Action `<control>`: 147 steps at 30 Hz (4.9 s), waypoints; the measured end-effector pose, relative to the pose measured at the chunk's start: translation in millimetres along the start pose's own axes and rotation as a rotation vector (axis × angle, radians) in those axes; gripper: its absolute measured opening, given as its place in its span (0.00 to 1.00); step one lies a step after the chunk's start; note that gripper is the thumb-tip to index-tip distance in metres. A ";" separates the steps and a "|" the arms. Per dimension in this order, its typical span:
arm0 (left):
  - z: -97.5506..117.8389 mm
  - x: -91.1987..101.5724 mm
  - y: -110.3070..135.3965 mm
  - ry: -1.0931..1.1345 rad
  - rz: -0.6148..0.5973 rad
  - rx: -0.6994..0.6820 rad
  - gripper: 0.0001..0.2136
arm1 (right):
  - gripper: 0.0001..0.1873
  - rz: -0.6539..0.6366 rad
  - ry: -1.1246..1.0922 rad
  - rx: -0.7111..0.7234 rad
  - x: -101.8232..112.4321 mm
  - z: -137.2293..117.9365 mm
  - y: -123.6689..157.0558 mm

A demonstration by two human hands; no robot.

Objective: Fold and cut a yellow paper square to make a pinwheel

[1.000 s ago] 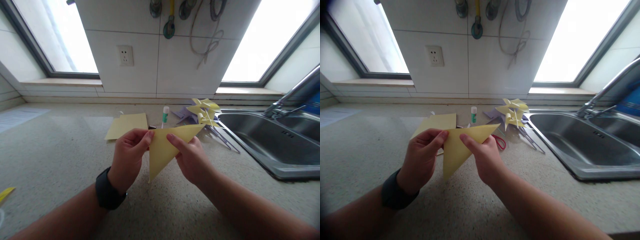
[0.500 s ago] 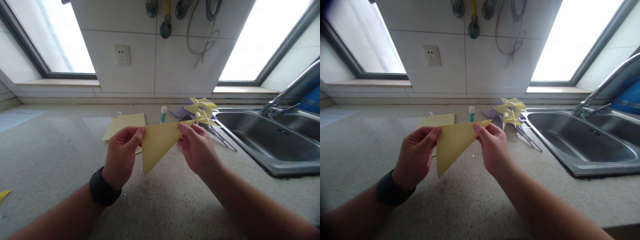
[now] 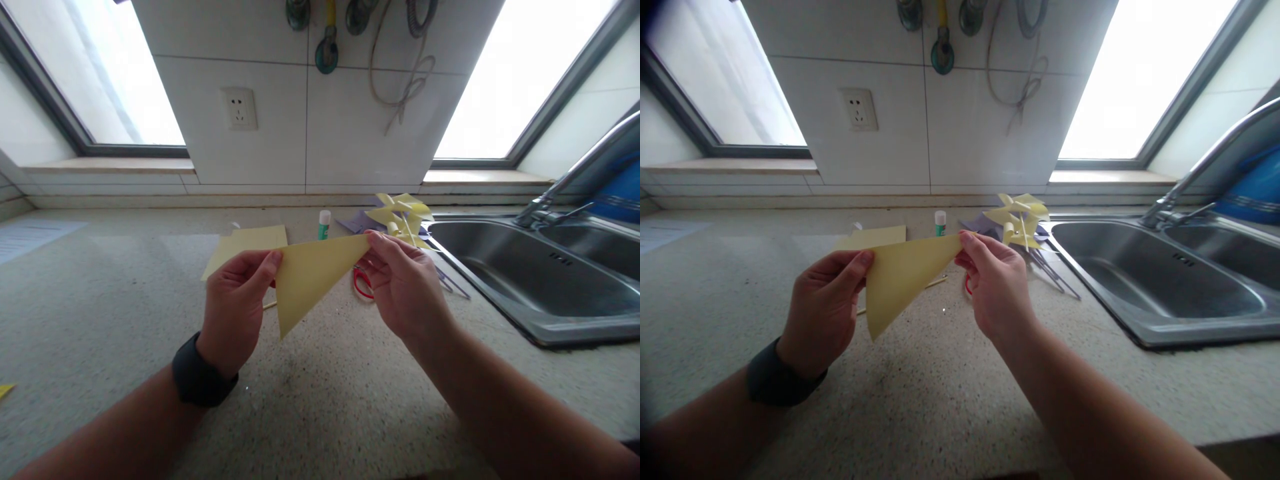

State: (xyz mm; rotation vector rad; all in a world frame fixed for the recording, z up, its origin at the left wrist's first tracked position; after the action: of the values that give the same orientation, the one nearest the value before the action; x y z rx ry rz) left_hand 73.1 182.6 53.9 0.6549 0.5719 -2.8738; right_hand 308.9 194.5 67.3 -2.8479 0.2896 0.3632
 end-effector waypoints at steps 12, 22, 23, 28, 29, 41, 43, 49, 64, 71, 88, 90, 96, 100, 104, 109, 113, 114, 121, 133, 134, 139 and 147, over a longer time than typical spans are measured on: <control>0.5 -1.4 0.9 -0.001 -0.013 -0.009 0.08 | 0.03 0.007 -0.092 0.009 1.4 -3.5 -1.2; 0.0 -2.1 1.7 0.035 -0.002 -0.010 0.07 | 0.13 -0.294 0.020 -0.130 -32.7 18.4 16.5; 0.5 -3.3 2.4 0.036 -0.011 -0.008 0.07 | 0.12 -0.334 0.031 -0.148 -38.7 21.7 21.0; -0.5 -8.2 5.0 0.057 -0.045 0.027 0.07 | 0.13 -0.366 0.032 -0.191 -52.2 30.3 32.2; -0.6 -8.6 4.8 0.063 -0.049 0.027 0.07 | 0.13 -0.346 0.033 -0.193 -51.2 30.8 31.6; -3.7 0.0 -0.8 0.050 0.033 0.058 0.09 | 0.10 -0.142 0.118 -0.084 -20.3 25.0 9.0; -2.7 -0.1 -0.2 0.043 0.032 0.061 0.09 | 0.10 -0.141 0.119 -0.076 -19.9 24.0 9.1; -0.3 2.4 -3.2 0.063 0.049 0.029 0.08 | 0.13 -0.234 0.105 -0.130 -29.4 22.9 12.9; -3.8 1.1 -5.5 0.137 0.075 0.090 0.08 | 0.15 -0.460 0.218 -0.207 -50.0 42.9 31.5; -4.4 0.4 -5.7 0.130 0.074 0.090 0.08 | 0.18 -0.429 0.252 -0.210 -48.5 43.9 31.5; 2.1 0.1 -6.6 0.212 0.095 0.052 0.07 | 0.17 -0.535 0.424 -0.301 -60.6 57.5 47.4; 2.6 0.1 -7.6 0.213 0.091 0.051 0.07 | 0.16 -0.532 0.416 -0.295 -60.8 57.7 47.8; 4.9 5.1 -11.1 0.227 0.118 0.025 0.06 | 0.15 -0.648 0.504 -0.287 -67.1 62.5 54.4; 4.8 6.9 -12.5 0.227 0.127 0.024 0.05 | 0.14 -0.661 0.471 -0.270 -70.7 58.5 56.5; 7.0 7.3 -12.9 0.220 0.131 0.012 0.05 | 0.14 -0.721 0.469 -0.275 -75.1 58.4 60.8; 8.4 7.4 -12.4 0.189 0.131 0.012 0.05 | 0.14 -0.730 0.507 -0.275 -75.9 59.6 61.9; 8.7 7.9 -12.9 0.180 0.129 0.003 0.05 | 0.12 -0.767 0.542 -0.289 -77.6 59.1 64.1; 8.7 8.1 -13.1 0.181 0.129 0.002 0.05 | 0.11 -0.778 0.547 -0.289 -78.2 58.9 64.7; 9.0 8.5 -14.9 0.211 0.127 -0.011 0.05 | 0.09 -0.786 0.547 -0.329 -78.4 62.0 65.5; 9.9 13.3 -17.6 0.201 0.144 -0.031 0.04 | 0.09 -0.804 0.547 -0.369 -78.8 64.2 67.3; 9.9 13.6 -17.8 0.198 0.145 -0.033 0.05 | 0.08 -0.812 0.554 -0.370 -79.2 64.0 67.5; 10.2 14.9 -18.2 0.204 0.155 -0.038 0.06 | 0.08 -0.828 0.618 -0.379 -79.5 63.1 68.0; 10.3 14.7 -17.6 0.216 0.156 -0.028 0.06 | 0.09 -0.846 0.622 -0.377 -80.5 62.8 69.6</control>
State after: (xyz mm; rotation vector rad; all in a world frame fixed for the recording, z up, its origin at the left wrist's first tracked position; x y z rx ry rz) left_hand 52.1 194.0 61.9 0.9683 0.5597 -2.6639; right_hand 203.0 159.0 14.6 -3.0111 -0.9486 -0.7003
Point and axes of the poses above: each hand's wrist, its own y-axis away from the middle knuckle, its own x-axis out of the back of the hand, z = x × y, the point moved 8 cm from there along -y, towards the middle knuckle, and after that the axes turned 14 degrees about y, right-handed, at the moved point
